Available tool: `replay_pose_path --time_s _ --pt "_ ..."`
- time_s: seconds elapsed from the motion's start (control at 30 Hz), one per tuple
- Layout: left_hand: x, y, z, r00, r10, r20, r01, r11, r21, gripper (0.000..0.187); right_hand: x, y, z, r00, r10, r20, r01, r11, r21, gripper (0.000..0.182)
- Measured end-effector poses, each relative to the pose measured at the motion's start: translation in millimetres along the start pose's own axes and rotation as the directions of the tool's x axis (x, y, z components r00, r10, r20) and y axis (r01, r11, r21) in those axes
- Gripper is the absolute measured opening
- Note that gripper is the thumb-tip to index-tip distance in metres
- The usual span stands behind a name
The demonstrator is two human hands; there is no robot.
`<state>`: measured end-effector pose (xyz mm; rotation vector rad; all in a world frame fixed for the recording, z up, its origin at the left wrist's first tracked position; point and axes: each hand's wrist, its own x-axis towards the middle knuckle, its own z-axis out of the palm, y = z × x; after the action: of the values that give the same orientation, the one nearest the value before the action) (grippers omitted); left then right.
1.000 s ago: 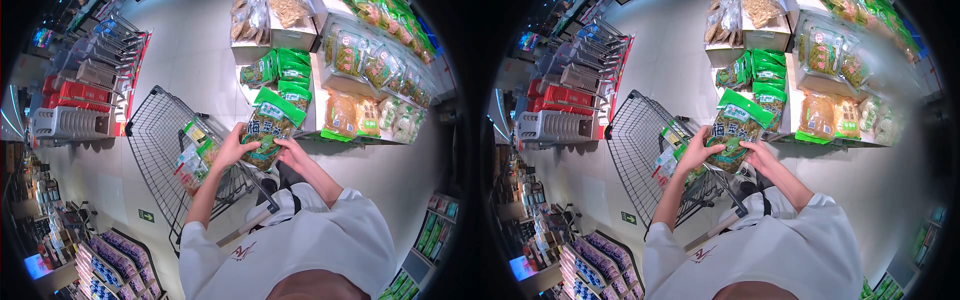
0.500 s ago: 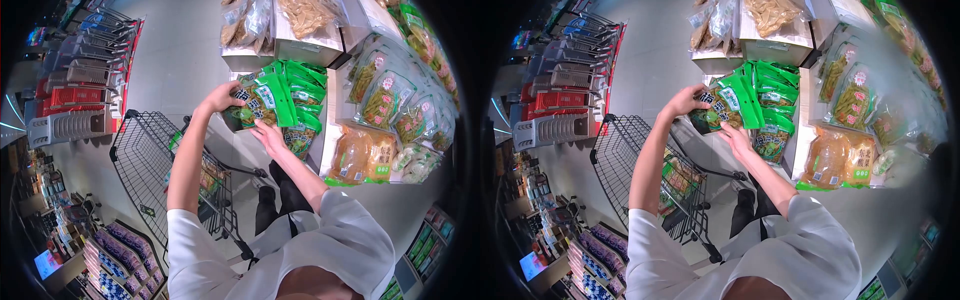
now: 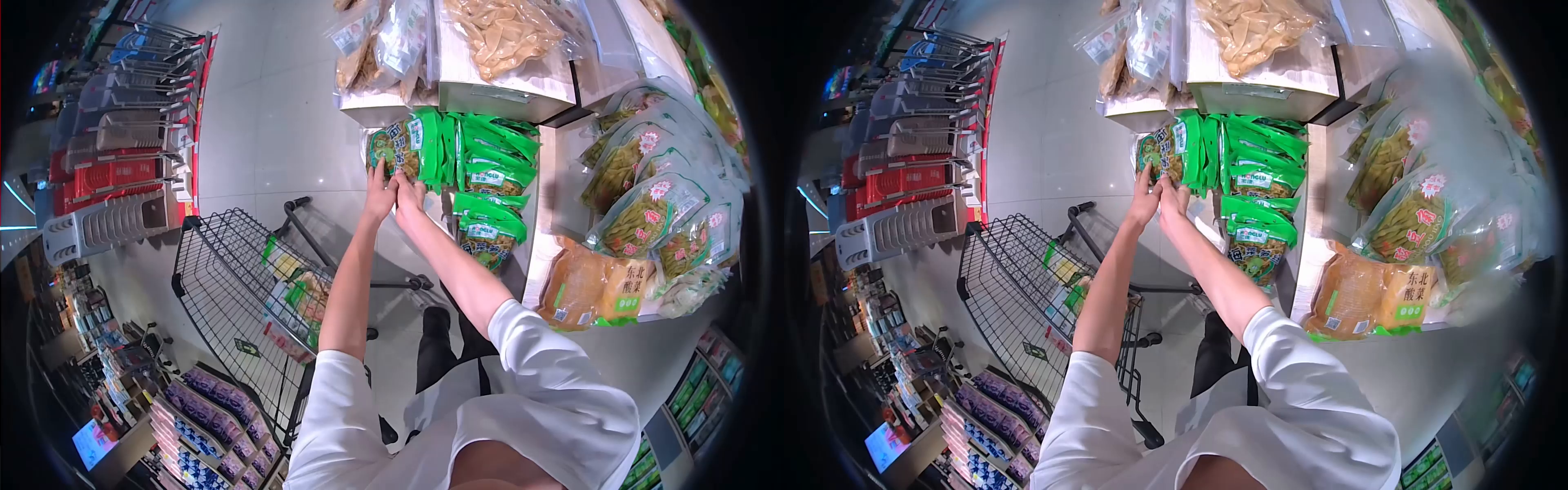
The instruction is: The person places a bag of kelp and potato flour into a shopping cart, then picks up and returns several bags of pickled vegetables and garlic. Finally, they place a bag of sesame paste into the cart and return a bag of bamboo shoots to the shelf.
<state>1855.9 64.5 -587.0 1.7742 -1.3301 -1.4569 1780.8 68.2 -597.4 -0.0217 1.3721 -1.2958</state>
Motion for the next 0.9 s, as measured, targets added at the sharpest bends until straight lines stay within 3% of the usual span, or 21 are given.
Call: replay_pose_path --time_s 0.1,0.2,0.27,0.3,0.37,0.43,0.47,0.5,0.53,0.6,0.67,0.7,0.73,0.77,0.83,0.9 --pt "11.4 4.5 -6.6 0.997 -0.042 0.068 0.042 0.999 0.006 0.073 -14.4 -16.0 16.4 0.996 0.068 -0.055 -0.066 0.997 0.038 0.039" --pt "16.2 7.8 -11.8 0.989 -0.035 0.145 0.036 0.999 -0.003 0.08 -15.2 -10.2 6.7 0.999 0.031 0.019 -0.031 0.999 -0.015 0.04" --pt "7.8 11.4 -15.5 0.982 -0.025 0.19 0.036 0.998 -0.052 0.085 -4.6 -6.1 -9.3 0.997 0.05 0.054 -0.038 0.978 -0.203 0.041" --pt "12.9 5.6 -12.4 0.982 -0.017 0.188 0.015 1.0 0.013 0.09 0.3 -2.7 -15.1 0.996 0.063 0.068 -0.04 0.954 -0.296 0.041" --pt "26.4 -16.5 -3.9 0.983 -0.008 0.185 -0.019 0.989 0.146 0.1 0.2 -4.3 -13.8 0.996 0.07 0.049 -0.051 0.949 -0.31 0.036" --pt "21.8 -6.4 -4.3 0.994 0.057 0.09 -0.077 0.966 0.245 0.084 -5.1 -14.6 -9.4 0.987 0.16 0.0 -0.151 0.937 -0.315 0.033" --pt "16.5 0.9 -5.9 0.995 0.082 0.055 -0.094 0.956 0.277 0.079 2.0 -12.2 -15.5 0.986 0.165 0.038 -0.143 0.931 -0.335 0.028" --pt "5.5 15.0 -10.4 0.994 0.109 0.02 -0.11 0.944 0.311 0.074 14.0 -9.7 -30.5 0.954 0.272 0.127 -0.207 0.902 -0.379 0.02" --pt "-14.1 29.9 -13.3 0.974 0.219 -0.063 -0.188 0.929 0.319 0.062 4.1 -18.2 -31.8 0.958 0.266 0.11 -0.198 0.886 -0.419 0.017" --pt "-50.8 45.6 -21.4 0.957 0.276 -0.086 -0.27 0.96 0.075 0.059 -27.3 -35.9 -40.9 0.965 0.26 0.041 -0.216 0.87 -0.444 0.014" --pt "-99.7 56.7 -32.2 0.994 0.077 0.075 -0.055 0.962 -0.267 0.049 -69.6 -43.7 -60.7 0.948 0.318 0.023 -0.271 0.841 -0.468 0.018" --pt "-127.1 62.1 -43.8 0.984 0.078 0.161 -0.025 0.951 -0.307 0.046 -92.3 -44.7 -69.8 0.929 0.364 0.064 -0.281 0.809 -0.516 0.023" --pt "-158.5 65.0 -54.7 0.967 0.079 0.243 0.008 0.941 -0.339 0.043 -116.6 -42.9 -82.9 0.912 0.388 0.137 -0.243 0.776 -0.582 0.024" --pt "-191.7 65.7 -61.9 0.971 0.101 0.217 -0.01 0.923 -0.385 0.041 -141.3 -40.2 -97.2 0.885 0.418 0.207 -0.199 0.74 -0.643 0.025" --pt "-265.3 76.4 -86.7 0.983 0.105 0.153 -0.025 0.893 -0.449 0.032 -193.4 -37.9 -120.3 0.768 0.389 0.509 0.272 0.521 -0.809 0.029" --pt "-341.8 76.6 -117.7 0.992 0.116 -0.043 -0.124 0.938 -0.324 0.023 -270.8 -48.7 -114.5 0.643 0.34 0.686 0.592 0.346 -0.727 0.034"
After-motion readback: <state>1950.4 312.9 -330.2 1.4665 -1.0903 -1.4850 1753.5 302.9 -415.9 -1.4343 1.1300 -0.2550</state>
